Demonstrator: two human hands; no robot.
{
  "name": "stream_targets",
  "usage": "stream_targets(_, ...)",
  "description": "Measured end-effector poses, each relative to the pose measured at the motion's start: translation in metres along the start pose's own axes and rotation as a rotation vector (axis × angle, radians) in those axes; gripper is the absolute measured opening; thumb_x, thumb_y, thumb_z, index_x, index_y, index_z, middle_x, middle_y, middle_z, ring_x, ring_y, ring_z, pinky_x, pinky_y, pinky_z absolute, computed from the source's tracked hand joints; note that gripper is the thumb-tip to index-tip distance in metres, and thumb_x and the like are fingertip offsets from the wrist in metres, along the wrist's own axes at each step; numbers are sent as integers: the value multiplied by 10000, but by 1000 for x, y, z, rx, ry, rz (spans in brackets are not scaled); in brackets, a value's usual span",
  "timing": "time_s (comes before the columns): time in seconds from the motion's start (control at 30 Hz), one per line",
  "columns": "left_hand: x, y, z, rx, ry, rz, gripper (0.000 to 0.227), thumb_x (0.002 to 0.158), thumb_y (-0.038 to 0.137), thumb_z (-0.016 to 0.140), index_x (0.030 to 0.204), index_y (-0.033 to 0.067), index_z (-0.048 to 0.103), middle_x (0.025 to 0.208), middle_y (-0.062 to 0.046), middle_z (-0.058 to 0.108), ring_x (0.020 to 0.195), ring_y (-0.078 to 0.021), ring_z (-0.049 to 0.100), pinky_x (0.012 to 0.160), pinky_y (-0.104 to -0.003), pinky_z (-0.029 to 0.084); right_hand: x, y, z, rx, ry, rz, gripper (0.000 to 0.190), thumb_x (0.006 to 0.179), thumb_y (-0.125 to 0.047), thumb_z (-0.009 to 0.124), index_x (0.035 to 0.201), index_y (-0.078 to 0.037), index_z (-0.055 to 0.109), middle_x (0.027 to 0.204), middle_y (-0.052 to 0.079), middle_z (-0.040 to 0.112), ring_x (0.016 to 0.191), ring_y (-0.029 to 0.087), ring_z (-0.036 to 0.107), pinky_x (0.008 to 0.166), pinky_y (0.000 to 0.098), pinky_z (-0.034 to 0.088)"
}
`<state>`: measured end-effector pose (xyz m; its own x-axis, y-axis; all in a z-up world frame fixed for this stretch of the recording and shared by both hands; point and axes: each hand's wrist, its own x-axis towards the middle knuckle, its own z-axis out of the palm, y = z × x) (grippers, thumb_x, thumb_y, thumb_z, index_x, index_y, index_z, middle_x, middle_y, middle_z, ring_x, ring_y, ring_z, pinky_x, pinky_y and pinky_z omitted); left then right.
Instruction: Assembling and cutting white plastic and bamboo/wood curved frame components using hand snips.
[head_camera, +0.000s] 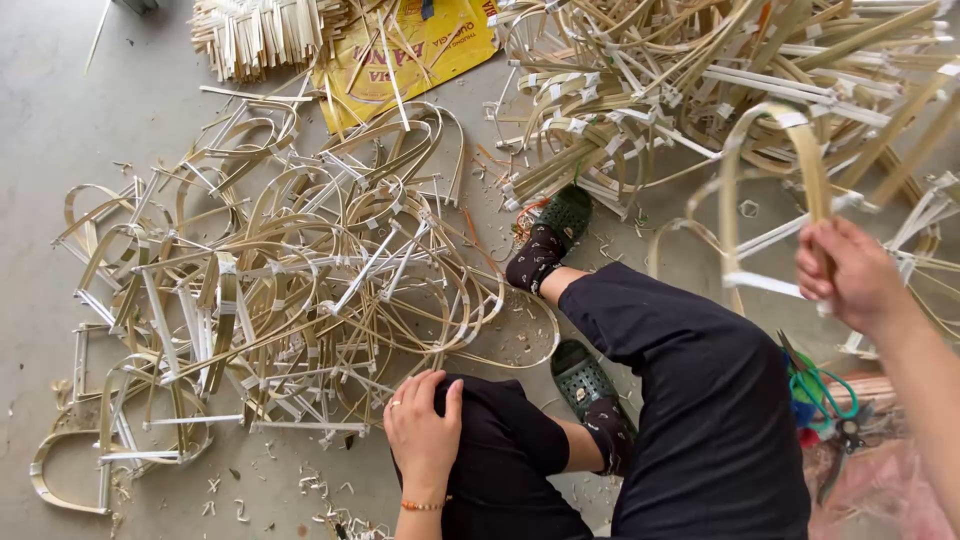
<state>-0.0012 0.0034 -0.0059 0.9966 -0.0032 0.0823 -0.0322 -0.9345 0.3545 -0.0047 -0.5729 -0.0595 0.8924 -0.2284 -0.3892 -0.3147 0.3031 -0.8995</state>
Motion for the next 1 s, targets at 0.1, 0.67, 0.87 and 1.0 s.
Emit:
stream_targets(0.1,7,20,-7,-397,-51,-45,352,968,383,631,1158,108,738,1208,-36,752,1196,-217,655,1019,-417,499,-78,-18,11,-338,-194,-194,191,1089,-242,525,1027,-73,590,725,29,542,593,140,514,542,317,442)
stream_targets(0.67,-78,95,20,-1392,-532,-351,347,1063,145,437,1378,35,530,960,-128,722,544,-178,707,469,-272,570,-264,65,131,306,-506,-142,626,1051,-214,598,1640,-76,438,1353,148,673,764,120,643,685,243,536)
stream_targets(0.87,-97,85,9,-1339,-551,-60,396,1098,98,497,1477,-14,525,1052,-117,718,889,-158,727,782,-264,603,-310,13,179,-410,-347,-241,487,895,-136,682,1362,-12,614,876,48,701,684,85,678,583,230,554)
stream_targets(1.0,-95,94,-2,-1359,-633,-135,386,1066,121,545,1426,-17,520,1001,-98,699,865,-148,727,754,-281,611,-319,6,187,-580,-412,-275,537,876,-155,713,1391,-35,619,820,-1,658,625,51,609,557,216,538)
